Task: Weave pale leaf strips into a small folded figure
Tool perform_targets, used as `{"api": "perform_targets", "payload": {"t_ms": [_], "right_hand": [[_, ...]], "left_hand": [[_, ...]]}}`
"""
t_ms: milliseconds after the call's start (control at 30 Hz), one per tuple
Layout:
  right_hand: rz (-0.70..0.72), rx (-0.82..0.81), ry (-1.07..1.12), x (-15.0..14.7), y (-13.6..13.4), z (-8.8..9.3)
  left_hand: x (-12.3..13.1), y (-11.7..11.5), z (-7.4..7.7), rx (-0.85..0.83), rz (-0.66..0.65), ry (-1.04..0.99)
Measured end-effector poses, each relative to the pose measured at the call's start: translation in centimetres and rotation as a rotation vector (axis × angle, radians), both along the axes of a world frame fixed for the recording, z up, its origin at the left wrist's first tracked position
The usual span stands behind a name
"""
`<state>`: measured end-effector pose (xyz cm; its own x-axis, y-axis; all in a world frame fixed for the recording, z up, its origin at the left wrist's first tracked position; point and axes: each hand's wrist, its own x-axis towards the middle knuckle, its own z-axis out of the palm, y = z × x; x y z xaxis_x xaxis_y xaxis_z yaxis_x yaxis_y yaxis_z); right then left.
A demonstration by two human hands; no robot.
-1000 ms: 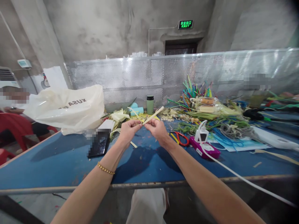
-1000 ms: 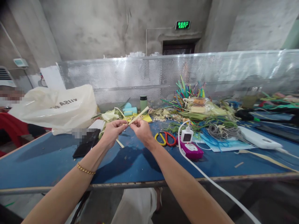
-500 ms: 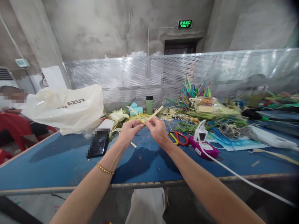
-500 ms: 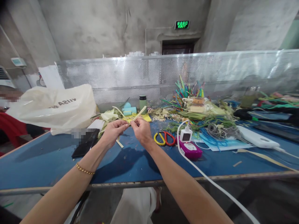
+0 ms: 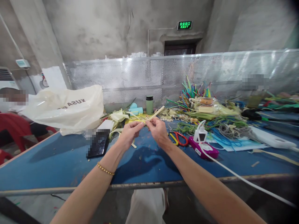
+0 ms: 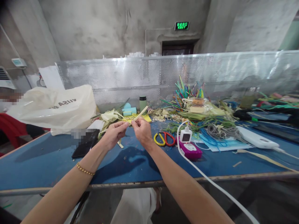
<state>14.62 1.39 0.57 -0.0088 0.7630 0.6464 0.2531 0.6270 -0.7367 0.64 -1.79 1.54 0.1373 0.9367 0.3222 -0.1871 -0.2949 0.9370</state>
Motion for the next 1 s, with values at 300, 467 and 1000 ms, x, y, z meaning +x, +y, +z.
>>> {"api": "perform_targets", "payload": {"t_ms": [300,467,1000], "right_hand": [[0.103,-0.072,0.073,-0.54,-0.67,0.49],[0.087,-0.082,0.064,-0.38,-0.54,0.46],[0.101,-0.128,0.14,-0.37,0.15,0.12]], "left_hand": [[0.42,0.1,-0.21,0.08,0.121,0.022],[0.59,0.08,-0.22,0.08,0.097,-0.003],[0.63,0.39,-0.67,0.113,0.127,0.01]]}}
